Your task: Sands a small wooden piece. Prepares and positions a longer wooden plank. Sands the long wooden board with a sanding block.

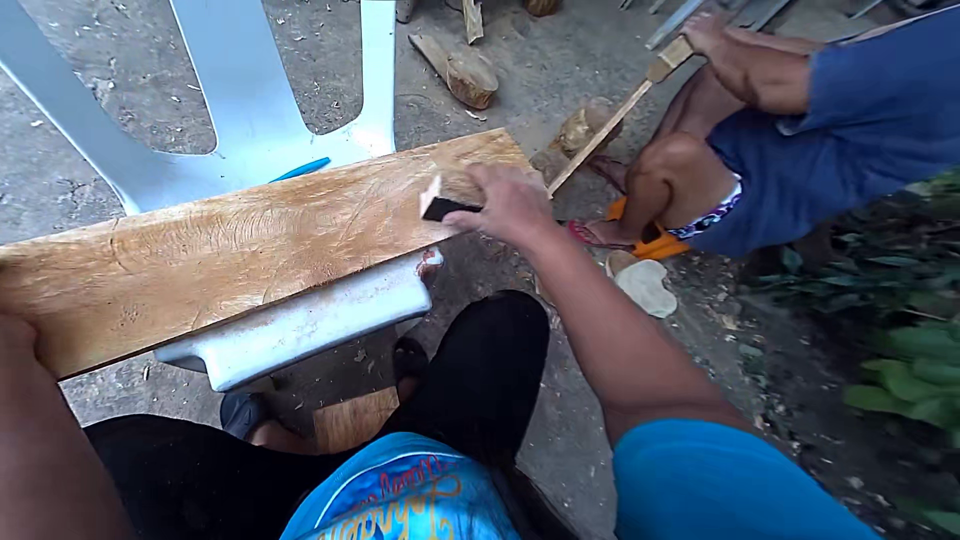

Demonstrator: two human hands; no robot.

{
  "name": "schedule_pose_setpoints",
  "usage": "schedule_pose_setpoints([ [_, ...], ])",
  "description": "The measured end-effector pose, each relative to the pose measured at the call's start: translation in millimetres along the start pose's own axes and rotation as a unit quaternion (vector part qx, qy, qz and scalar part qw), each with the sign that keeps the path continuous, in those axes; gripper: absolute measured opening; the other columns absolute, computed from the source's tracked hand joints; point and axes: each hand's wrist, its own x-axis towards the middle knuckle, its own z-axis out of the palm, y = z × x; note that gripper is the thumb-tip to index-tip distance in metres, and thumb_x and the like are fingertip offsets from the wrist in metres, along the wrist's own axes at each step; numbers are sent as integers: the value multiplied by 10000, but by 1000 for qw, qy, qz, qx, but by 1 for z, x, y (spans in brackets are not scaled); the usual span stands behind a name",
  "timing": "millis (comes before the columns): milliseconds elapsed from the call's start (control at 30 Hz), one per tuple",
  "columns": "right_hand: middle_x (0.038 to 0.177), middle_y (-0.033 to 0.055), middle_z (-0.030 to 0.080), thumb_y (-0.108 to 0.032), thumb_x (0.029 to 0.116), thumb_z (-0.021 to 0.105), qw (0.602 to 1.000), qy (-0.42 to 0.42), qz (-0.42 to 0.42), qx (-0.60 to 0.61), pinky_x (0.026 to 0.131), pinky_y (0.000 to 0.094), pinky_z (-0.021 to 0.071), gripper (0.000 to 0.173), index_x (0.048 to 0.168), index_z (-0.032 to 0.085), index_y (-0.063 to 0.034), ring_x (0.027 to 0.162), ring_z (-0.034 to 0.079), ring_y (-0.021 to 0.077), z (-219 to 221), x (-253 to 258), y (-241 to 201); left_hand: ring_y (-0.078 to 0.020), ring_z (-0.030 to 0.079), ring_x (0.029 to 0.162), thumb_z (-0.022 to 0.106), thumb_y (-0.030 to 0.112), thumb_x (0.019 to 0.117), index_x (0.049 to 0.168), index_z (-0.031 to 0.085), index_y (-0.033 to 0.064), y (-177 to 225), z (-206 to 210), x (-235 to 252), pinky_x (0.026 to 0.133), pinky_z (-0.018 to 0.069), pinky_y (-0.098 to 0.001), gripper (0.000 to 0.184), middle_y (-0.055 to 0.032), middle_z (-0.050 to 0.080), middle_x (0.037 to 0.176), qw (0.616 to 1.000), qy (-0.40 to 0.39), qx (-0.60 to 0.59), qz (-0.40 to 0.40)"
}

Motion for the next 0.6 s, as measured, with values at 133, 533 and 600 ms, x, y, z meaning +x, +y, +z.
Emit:
schedule_pose_setpoints([
  [133,1414,268,585,-732,855,663,989,15,148,-8,1057,764,334,895,1466,527,-92,1321,537,493,-9,12,86,-59,569,896,574,-24,982,1100,571,-87,17,9,7,855,493,-233,134,-78,588,986,991,88,-104,11],
  [533,1162,99,703,-662,839,730,939,-17,-330,96,959,530,470,680,1355,661,-225,1115,642,295,31,-7,-298,-79,581,1017,480,-40,1021,1144,565,-189,15,4,-1,958,473,-240,211,-176,624,1100,995,71,-3,66],
  [600,1249,92,675,-623,864,732,930,-72,-347,100,1000,510,433,696,1434,608,-243,1196,599,282,23,-6,-303,-131,569,1094,402,-109,1022,1240,549,-151,-11,0,15,1045,438,-314,266,-185,609,1223,996,53,66,-38],
])
